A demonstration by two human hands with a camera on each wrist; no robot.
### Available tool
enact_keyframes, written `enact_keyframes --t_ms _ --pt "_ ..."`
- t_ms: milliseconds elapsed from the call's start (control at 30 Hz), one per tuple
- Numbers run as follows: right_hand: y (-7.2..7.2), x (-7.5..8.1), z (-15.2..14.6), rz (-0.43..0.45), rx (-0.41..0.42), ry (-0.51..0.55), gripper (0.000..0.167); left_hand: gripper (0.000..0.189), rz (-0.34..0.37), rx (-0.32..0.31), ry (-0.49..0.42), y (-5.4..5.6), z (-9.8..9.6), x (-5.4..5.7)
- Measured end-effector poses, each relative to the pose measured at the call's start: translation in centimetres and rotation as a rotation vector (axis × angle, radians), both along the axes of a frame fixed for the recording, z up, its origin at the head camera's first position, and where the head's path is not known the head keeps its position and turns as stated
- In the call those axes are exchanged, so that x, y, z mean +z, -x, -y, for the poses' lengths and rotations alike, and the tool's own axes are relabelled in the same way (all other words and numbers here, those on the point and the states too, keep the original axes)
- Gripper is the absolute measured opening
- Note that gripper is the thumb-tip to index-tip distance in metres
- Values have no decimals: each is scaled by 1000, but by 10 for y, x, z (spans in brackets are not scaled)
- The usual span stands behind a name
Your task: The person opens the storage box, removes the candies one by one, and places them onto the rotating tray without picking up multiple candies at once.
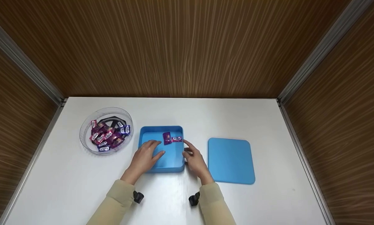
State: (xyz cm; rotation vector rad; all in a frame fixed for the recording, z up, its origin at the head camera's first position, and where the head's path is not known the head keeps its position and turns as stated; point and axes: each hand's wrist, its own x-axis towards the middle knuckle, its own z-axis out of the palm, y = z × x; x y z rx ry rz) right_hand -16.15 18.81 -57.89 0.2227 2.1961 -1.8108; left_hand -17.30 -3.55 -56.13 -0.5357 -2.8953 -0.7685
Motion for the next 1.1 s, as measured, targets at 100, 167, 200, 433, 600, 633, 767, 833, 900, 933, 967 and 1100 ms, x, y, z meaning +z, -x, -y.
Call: enact_keyframes --t_ms 100,167,200,433,600,633,767,833,900,933,967,1100 --pt "0 0 0 -1 -6 12 54 51 30 -15 34 1 -8 -2" --pt "1 -5 -1 -9 -9 15 55 51 32 -34 55 3 -12 -5" --pt "2 -5 -1 -5 -10 7 55 52 37 -44 69 3 -14 -7" --pt "2 -5 -2 -3 -7 3 55 57 99 -80 128 8 -24 -12" --pt "2 -6 -2 -13 7 3 54 59 115 -91 162 10 -27 -15" --pt "2 -6 -2 -13 8 3 54 59 122 -91 163 10 -28 -15" --pt "2 -6 -2 -7 13 -3 53 59 143 -90 173 11 -28 -17" --pt "2 -6 -2 -3 10 -4 53 59 152 -91 177 12 -28 -18" --pt "2 -6 -2 -3 11 -10 53 59 158 -93 185 13 -28 -19" --pt "1 -6 -2 -4 12 -10 53 59 160 -93 187 13 -28 -19" --pt "1 -6 -3 -6 13 -1 53 58 160 -92 191 13 -28 -20" --pt "1 -7 -3 -16 10 25 54 56 148 -85 208 15 -30 -23"
